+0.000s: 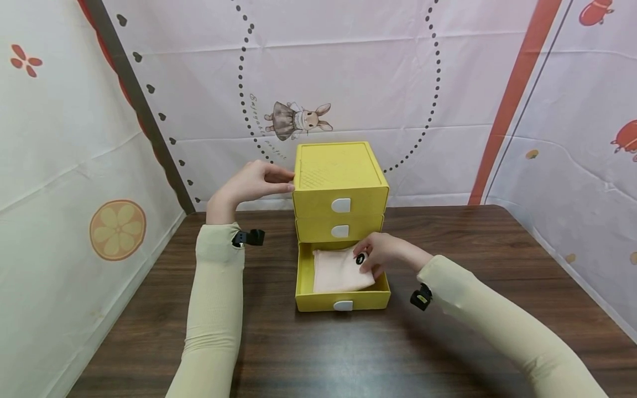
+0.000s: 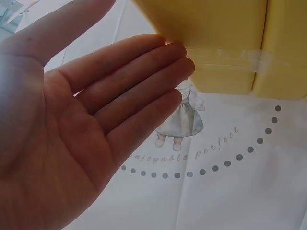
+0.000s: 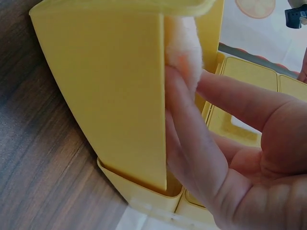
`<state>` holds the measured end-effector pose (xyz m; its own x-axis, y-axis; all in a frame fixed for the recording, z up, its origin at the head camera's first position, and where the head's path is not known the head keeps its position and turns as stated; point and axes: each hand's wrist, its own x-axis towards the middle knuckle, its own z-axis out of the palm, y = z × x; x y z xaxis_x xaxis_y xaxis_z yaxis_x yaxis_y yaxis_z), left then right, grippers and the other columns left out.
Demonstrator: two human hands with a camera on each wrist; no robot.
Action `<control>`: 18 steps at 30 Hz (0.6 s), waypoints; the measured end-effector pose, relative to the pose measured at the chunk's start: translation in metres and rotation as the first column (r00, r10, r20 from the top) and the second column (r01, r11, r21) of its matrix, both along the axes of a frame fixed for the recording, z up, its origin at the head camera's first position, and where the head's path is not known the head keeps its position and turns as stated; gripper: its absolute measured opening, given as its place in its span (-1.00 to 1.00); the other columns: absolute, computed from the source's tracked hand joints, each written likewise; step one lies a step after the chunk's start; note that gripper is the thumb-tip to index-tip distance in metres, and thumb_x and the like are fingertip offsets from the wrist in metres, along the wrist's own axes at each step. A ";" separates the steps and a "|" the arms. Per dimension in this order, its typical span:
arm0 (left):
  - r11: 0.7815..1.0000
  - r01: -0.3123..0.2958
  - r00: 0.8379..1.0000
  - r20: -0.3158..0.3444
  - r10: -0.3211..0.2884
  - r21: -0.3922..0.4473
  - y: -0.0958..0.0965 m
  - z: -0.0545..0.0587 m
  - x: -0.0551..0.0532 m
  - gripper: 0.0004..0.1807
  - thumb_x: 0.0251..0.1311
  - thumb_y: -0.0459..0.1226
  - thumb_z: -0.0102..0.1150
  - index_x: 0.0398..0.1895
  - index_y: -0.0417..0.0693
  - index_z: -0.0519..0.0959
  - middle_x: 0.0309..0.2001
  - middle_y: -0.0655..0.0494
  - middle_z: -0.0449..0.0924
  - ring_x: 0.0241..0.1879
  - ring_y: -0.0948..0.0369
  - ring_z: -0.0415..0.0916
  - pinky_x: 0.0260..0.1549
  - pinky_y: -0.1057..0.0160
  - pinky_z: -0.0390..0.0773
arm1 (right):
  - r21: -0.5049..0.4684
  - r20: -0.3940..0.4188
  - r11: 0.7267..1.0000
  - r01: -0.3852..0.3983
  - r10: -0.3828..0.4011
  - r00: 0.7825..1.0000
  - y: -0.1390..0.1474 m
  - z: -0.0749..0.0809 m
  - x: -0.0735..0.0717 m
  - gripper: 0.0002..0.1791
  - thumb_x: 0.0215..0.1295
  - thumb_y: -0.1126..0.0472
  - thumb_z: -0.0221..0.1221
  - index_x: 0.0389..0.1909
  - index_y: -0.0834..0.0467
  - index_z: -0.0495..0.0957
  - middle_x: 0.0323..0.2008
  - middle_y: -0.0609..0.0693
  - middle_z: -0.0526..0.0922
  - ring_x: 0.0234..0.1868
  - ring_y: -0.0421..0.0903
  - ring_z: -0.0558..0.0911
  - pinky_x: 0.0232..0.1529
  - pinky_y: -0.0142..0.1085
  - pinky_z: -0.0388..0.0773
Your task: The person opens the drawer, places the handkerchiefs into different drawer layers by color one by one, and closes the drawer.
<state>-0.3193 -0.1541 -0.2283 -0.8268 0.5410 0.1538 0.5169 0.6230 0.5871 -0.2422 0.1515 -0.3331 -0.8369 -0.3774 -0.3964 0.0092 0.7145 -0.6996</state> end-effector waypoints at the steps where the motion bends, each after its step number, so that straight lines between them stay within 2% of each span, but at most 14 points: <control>1: 1.000 -0.001 1.000 -0.001 0.001 0.000 0.000 0.000 0.000 -0.47 0.10 0.06 0.28 0.10 0.02 0.59 0.01 0.05 0.65 -0.01 0.15 0.59 0.01 0.07 0.55 | 0.002 0.001 1.000 0.007 -0.007 1.000 -0.001 0.000 -0.001 -0.51 0.07 0.44 0.31 0.08 0.33 0.51 -0.45 0.08 0.43 -0.47 -0.07 0.63 -0.36 -0.17 0.68; 12: 1.000 -0.009 1.000 0.000 0.009 -0.001 -0.001 -0.001 0.000 -0.47 0.10 0.07 0.28 0.10 0.04 0.58 0.03 0.07 0.64 0.01 0.15 0.59 0.02 0.06 0.54 | 0.013 0.008 0.999 0.033 -0.033 0.999 -0.008 0.003 -0.004 -0.48 0.02 0.49 0.32 0.08 0.32 0.52 -0.38 0.10 0.45 -0.44 -0.08 0.62 -0.38 -0.20 0.68; 18: 1.000 -0.007 1.000 0.002 0.007 0.001 -0.001 -0.001 0.000 -0.46 0.10 0.07 0.28 0.11 0.03 0.58 0.03 0.06 0.64 0.01 0.14 0.59 0.02 0.05 0.54 | 0.024 0.016 0.999 0.038 -0.038 0.999 -0.011 0.003 -0.005 -0.48 0.01 0.49 0.32 0.08 0.34 0.52 -0.17 0.21 0.49 -0.39 -0.06 0.64 -0.36 -0.20 0.68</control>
<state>-0.3193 -0.1554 -0.2292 -0.8308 0.5352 0.1527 0.5115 0.6262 0.5884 -0.2473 0.1405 -0.3306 -0.8437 -0.3362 -0.4185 0.0478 0.7295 -0.6823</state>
